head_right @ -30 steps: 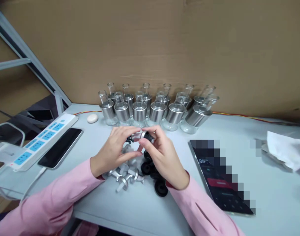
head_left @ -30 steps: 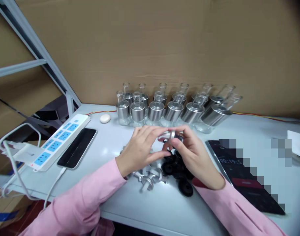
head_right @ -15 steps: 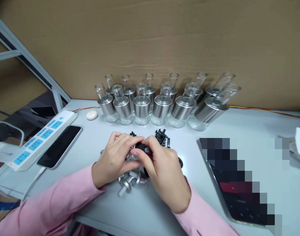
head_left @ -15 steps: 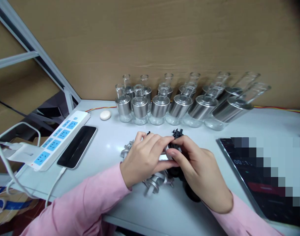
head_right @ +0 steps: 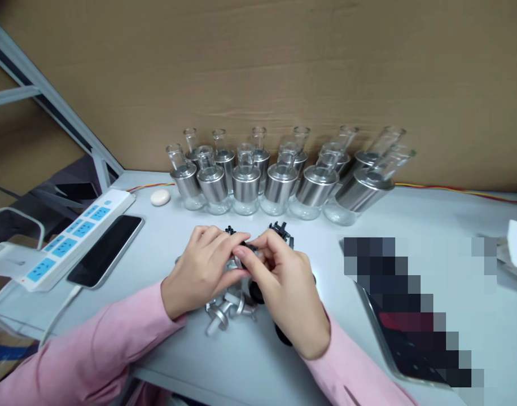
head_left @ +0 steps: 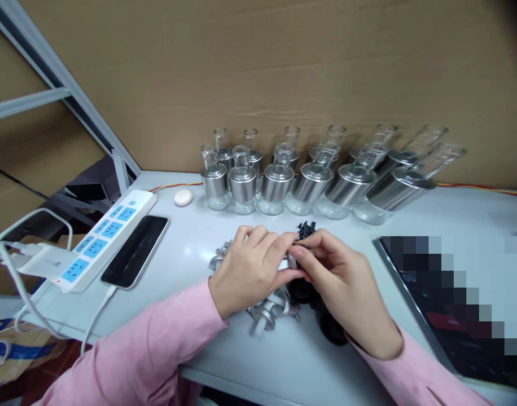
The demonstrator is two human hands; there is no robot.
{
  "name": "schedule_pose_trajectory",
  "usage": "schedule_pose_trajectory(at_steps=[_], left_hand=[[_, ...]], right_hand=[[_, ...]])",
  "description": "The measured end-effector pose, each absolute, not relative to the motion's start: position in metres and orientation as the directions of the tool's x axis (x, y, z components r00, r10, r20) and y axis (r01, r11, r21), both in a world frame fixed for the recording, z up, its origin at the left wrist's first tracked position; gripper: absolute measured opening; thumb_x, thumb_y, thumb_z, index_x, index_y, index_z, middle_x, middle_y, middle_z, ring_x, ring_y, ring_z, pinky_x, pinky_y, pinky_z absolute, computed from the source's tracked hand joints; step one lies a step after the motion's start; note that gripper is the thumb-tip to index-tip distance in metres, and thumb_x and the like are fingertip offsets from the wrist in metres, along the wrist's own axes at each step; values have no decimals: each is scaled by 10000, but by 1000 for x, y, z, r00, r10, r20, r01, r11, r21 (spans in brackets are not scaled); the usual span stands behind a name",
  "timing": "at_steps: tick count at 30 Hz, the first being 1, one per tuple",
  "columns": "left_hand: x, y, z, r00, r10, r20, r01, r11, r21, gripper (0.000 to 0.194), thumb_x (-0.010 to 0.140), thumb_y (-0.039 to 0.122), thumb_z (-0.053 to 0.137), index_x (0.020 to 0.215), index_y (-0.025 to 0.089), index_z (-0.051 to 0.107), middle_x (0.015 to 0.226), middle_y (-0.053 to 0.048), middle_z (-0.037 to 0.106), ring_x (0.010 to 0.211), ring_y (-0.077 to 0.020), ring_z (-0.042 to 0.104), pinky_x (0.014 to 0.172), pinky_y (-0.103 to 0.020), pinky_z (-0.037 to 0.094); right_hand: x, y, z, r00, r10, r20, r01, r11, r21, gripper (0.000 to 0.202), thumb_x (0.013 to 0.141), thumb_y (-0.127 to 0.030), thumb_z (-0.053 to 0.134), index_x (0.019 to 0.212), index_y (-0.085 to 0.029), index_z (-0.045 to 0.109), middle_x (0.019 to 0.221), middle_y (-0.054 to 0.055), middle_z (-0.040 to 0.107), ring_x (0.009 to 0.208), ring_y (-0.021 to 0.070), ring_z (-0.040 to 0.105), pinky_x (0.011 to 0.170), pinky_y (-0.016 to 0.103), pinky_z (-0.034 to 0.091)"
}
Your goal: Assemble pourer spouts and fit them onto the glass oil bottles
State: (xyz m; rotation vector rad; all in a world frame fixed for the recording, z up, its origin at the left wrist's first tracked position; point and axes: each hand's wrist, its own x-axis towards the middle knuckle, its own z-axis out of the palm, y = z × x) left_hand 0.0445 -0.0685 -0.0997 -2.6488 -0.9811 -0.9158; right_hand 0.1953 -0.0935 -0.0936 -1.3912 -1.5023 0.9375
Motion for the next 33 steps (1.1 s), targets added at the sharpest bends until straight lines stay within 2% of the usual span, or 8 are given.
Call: schedule_pose_trajectory(at_steps=[6,12,15,18,20,24,28,33], left_hand=[[42,-67,-97,630,536,563,606,-792,76,444,955,486,257,990,113,495,834,-20,648,695,-158,482,703,-319,289],[35,-61,-91,675,555,486,561,-814,151,555,919,552,157,1001,132,510,875,-12,659,683,-129,499,746,-320,248],[31,-55,-93,661,516,544,563,-821,94,559,902,572,180,923,140,534,795,8,661,670,-128,485,743,-326,230],[27,-51,-96,671,445,593,557,-830,-8,577,888,597,187,702,149,500,621,22,597,625,-128,444,721,-326,224],[25,-50,-95,694,401,598,531,-846,-48,588,891,598,175,626,155,457,565,25,552,607,-127,418,714,-319,232],[23,-51,-89,711,340,616,464,-885,-47,604,903,588,149,585,161,435,520,24,499,582,-126,377,709,-299,268],[21,-53,-81,679,369,634,444,-895,44,601,953,511,128,561,161,421,500,22,471,570,-127,351,696,-306,272],[19,-55,-74,658,450,604,437,-881,180,543,992,356,160,555,160,415,502,34,479,549,-118,328,683,-339,226]], right_hand=[[194,-92,-87,-98,992,-81,24,-79,-997,371,773,-529,581,702,-181,474,468,-75,392,399,54,322,380,177,232],[200,-89,-88,-224,956,-189,-97,-215,-972,364,756,-508,628,751,-170,491,525,-55,482,447,57,404,432,175,301],[200,-89,-86,-305,921,-243,-138,-295,-945,363,768,-505,619,767,-178,461,524,-66,481,450,50,402,439,164,295],[198,-89,-84,-350,889,-294,-148,-363,-920,375,779,-515,600,755,-187,419,514,-77,471,419,30,330,402,142,188],[197,-90,-83,-367,885,-286,-138,-356,-924,384,771,-518,606,740,-187,415,495,-84,450,403,22,267,393,148,141],[196,-94,-80,-395,887,-239,-155,-321,-934,399,734,-509,648,720,-183,418,453,-109,336,409,28,215,399,165,141],[191,-99,-80,-384,908,-166,-202,-258,-945,393,720,-484,670,745,-187,414,490,-102,354,431,35,244,418,168,200],[181,-109,-83,-216,976,22,-116,-3,-993,269,733,-334,634,710,-200,402,535,-77,395,443,53,317,413,175,268]])
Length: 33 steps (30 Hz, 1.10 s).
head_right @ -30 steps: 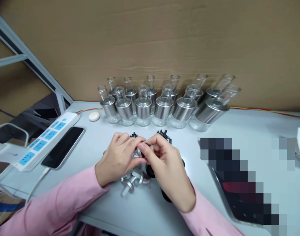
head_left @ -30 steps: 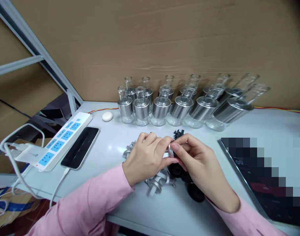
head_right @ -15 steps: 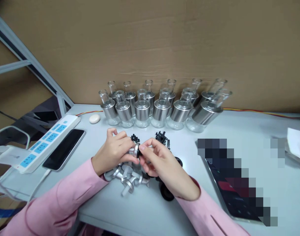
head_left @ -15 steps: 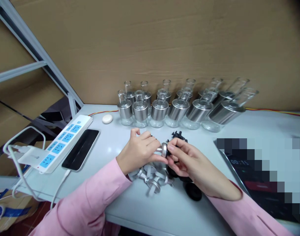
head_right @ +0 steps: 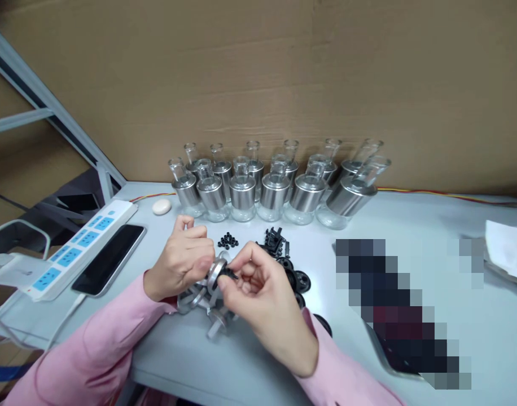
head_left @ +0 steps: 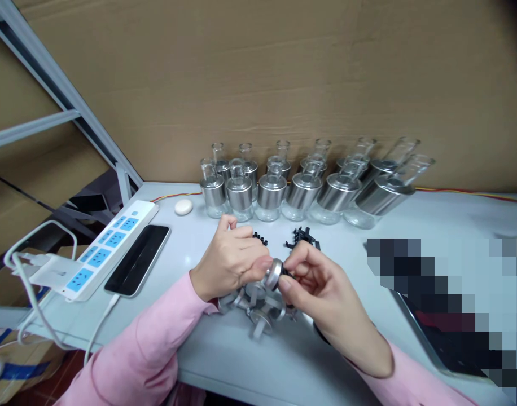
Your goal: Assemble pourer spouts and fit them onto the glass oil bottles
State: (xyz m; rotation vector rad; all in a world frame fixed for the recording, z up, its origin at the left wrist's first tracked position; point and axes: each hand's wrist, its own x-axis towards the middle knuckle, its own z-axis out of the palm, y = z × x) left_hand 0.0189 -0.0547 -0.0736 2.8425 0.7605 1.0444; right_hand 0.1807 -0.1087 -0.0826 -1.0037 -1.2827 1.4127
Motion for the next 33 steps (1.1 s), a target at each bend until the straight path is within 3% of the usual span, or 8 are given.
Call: schedule_pose_trajectory(at_steps=[4,8,10,12,17,19,26,33], left_hand=[[17,-55,-71,669,500,550,409,-865,290,518,989,324,174,556,153,400,494,52,457,533,-105,322,684,-344,199],[16,-53,-74,699,552,456,382,-826,415,531,991,348,163,530,140,322,478,57,356,537,-97,332,689,-328,200],[16,-52,-77,721,579,381,375,-788,489,544,990,376,158,524,137,304,487,58,334,527,-89,337,695,-318,215],[17,-52,-81,718,610,336,385,-750,538,550,989,390,153,524,139,305,500,59,342,512,-83,340,692,-309,230],[25,-59,-88,564,651,509,521,-758,392,545,982,438,107,636,161,425,582,38,491,571,-112,428,692,-316,237],[28,-63,-88,556,610,564,594,-767,244,504,979,444,112,756,157,461,687,8,556,628,-132,475,707,-323,242],[32,-66,-85,653,495,573,647,-758,-83,407,994,329,177,758,158,461,663,4,552,619,-147,467,718,-341,222],[33,-73,-84,640,389,663,554,-831,-47,522,983,427,173,647,157,466,569,19,524,577,-128,419,693,-339,216]], right_hand=[[179,-114,-86,-133,920,370,242,392,-888,166,749,-182,590,729,-210,428,547,-64,435,454,71,397,435,187,339],[187,-110,-91,-362,610,705,498,766,-407,105,809,-143,552,802,-210,472,581,-26,528,512,106,471,492,227,373],[191,-107,-93,-505,447,738,554,824,-119,107,816,-125,546,861,-209,498,589,-14,559,534,128,490,504,256,359],[195,-104,-95,-549,411,728,578,815,-25,130,812,-119,544,889,-218,507,591,-16,565,536,134,499,501,265,346],[199,-102,-94,-207,884,419,343,466,-815,96,898,-312,432,920,-219,437,658,-19,545,516,105,502,491,227,399],[198,-102,-93,-242,947,211,187,259,-948,281,938,-439,327,852,-202,451,624,-19,522,511,105,485,497,231,389],[194,-106,-90,-250,954,167,320,244,-915,465,884,-595,337,654,-196,405,488,-53,366,438,86,314,434,233,250],[196,-104,-91,-203,960,192,351,254,-901,473,943,-479,265,563,-197,269,519,-37,279,477,87,269,457,238,241]])
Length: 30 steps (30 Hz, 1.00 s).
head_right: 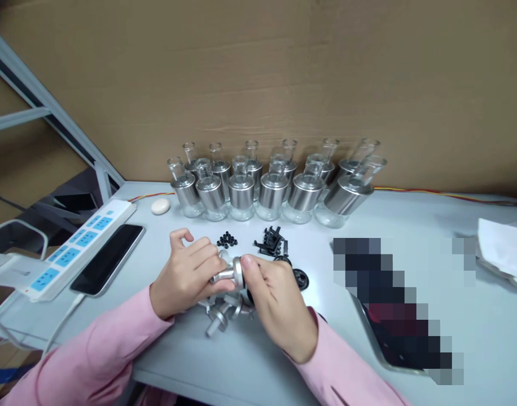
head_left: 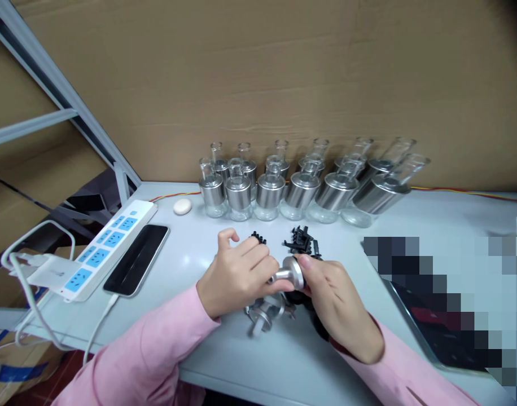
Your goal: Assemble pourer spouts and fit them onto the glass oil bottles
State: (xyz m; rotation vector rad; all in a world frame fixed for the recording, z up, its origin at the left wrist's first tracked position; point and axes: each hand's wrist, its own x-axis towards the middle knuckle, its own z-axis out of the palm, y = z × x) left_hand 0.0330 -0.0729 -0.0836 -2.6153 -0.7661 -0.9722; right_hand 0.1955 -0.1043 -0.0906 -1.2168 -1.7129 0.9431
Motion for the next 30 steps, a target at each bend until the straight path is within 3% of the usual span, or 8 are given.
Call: schedule_pose_trajectory(at_steps=[5,10,13,17,20,22,24,30], left_hand=[[27,-71,-76,661,454,597,444,-878,177,528,987,416,165,613,154,429,545,33,509,572,-113,397,679,-336,203],[25,-69,-74,639,540,548,331,-836,438,546,970,485,170,604,157,409,529,38,451,572,-110,393,657,-328,209],[27,-71,-76,626,583,518,289,-790,541,548,961,507,200,598,155,410,541,40,412,572,-105,396,661,-323,219],[23,-68,-78,632,625,459,290,-740,607,547,960,496,228,561,154,382,524,40,368,552,-104,368,660,-323,232],[9,-57,-80,413,817,403,328,-546,770,558,901,568,338,519,163,371,503,32,377,508,-100,339,605,-300,267],[-3,-48,-82,148,920,362,305,-390,869,564,898,594,277,546,174,410,521,19,399,478,-102,313,518,-270,254],[-11,-43,-85,92,936,340,310,-351,884,520,901,570,293,586,178,426,550,17,401,504,-111,336,515,-262,273],[-18,-40,-93,254,906,339,554,-423,717,373,910,439,320,685,181,468,659,5,488,657,-151,409,707,-316,301]], right_hand=[[193,-111,-89,-220,943,248,289,306,-907,464,954,-441,268,563,-193,291,520,-36,291,462,83,289,446,233,244],[189,-116,-89,-208,873,442,348,488,-800,447,962,-398,290,567,-190,298,509,-47,266,422,69,298,430,218,246],[190,-113,-87,-229,764,603,481,627,-613,430,970,-374,278,586,-194,345,486,-45,322,411,78,335,432,219,268],[202,-104,-81,-432,543,720,619,759,-202,418,973,-379,252,654,-192,447,510,2,484,459,123,427,472,249,338],[221,-102,-79,-510,479,714,650,759,-45,261,960,-260,319,839,-182,538,707,45,614,589,150,528,560,264,424],[234,-103,-81,-412,504,759,716,695,-73,186,909,-129,382,955,-200,548,826,54,622,689,160,564,622,271,453],[243,-103,-83,-260,552,792,764,620,-181,210,868,-93,442,1020,-205,532,857,53,611,742,168,583,635,273,464],[237,-97,-89,-219,637,739,744,599,-296,302,859,-83,487,1131,-210,515,1000,79,608,893,193,595,793,311,464]])
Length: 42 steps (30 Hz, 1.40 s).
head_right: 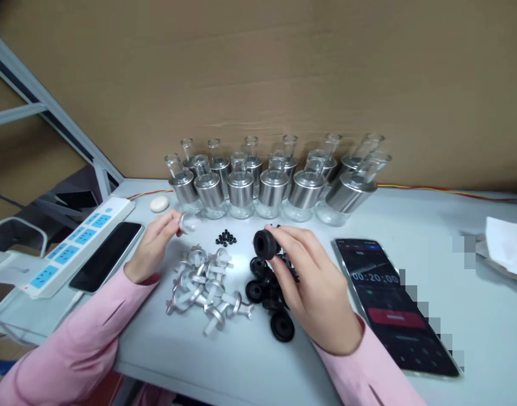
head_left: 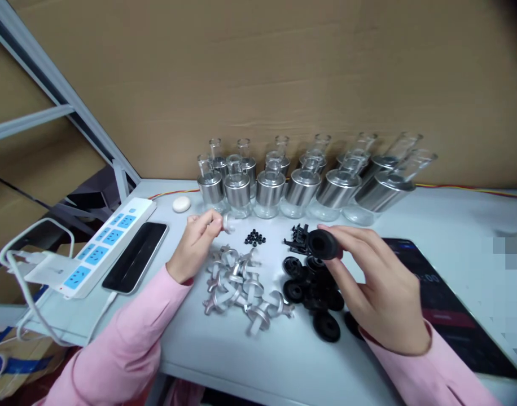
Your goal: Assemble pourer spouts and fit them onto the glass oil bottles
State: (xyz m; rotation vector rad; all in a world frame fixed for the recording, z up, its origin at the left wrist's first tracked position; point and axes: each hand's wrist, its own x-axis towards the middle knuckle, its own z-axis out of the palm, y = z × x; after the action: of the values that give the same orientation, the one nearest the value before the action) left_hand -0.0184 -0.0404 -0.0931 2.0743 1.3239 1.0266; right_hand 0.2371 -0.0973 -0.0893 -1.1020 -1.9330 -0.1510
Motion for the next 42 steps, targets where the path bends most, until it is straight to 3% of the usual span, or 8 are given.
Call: schedule_pose_trajectory(at_steps=[5,8,12,16,20,29,35,42], left_hand=[[-23,-40,-99,569,757,321,571,-645,508,281,892,285,292,677,173,435,667,0,503,669,-156,420,741,-354,242],[-19,-43,-103,648,707,283,568,-696,439,238,882,229,292,707,169,442,709,-9,520,710,-161,448,764,-370,247],[-14,-49,-103,655,679,332,528,-726,441,285,918,341,286,897,161,506,938,-73,570,887,-201,509,824,-391,296],[-10,-57,-101,743,524,416,371,-840,396,477,872,567,353,1057,162,526,1134,-127,590,1082,-262,521,906,-420,331],[-4,-67,-103,821,455,345,349,-878,328,452,813,520,480,1086,168,556,1215,-117,597,1218,-301,472,991,-462,298],[2,-69,-104,808,467,359,323,-861,393,184,781,282,509,888,169,608,1004,-76,685,1073,-249,584,905,-410,389],[0,-67,-110,711,502,492,327,-856,400,246,837,350,461,939,171,595,950,-75,682,993,-235,595,933,-426,342],[-2,-65,-109,527,580,621,356,-814,458,331,929,316,304,866,163,591,782,-69,656,770,-187,584,776,-368,400]], right_hand=[[238,-95,-94,-85,693,716,745,521,-416,299,838,-133,550,1120,-226,512,854,34,582,682,149,556,689,296,460],[239,-95,-94,-81,700,709,753,509,-417,220,841,-156,559,1047,-221,516,778,10,554,658,140,535,660,277,447],[239,-95,-91,-107,730,675,757,499,-421,165,859,-167,538,1018,-207,517,745,0,531,653,132,518,658,269,426],[245,-92,-90,-154,824,545,745,459,-484,77,860,-216,522,934,-203,536,720,-3,496,655,138,502,643,275,416],[256,-86,-91,-287,908,305,718,415,-559,56,833,-251,516,856,-209,545,850,23,565,786,166,552,703,298,440],[270,-87,-82,-482,871,98,625,420,-658,61,745,-176,578,784,-221,567,836,3,602,766,159,568,707,302,470],[271,-90,-81,-526,850,36,639,423,-643,213,688,-173,644,882,-236,583,918,7,606,854,179,587,760,324,501],[271,-92,-75,-483,874,56,641,397,-657,200,712,-233,640,907,-230,596,822,3,608,764,168,583,704,307,492]])
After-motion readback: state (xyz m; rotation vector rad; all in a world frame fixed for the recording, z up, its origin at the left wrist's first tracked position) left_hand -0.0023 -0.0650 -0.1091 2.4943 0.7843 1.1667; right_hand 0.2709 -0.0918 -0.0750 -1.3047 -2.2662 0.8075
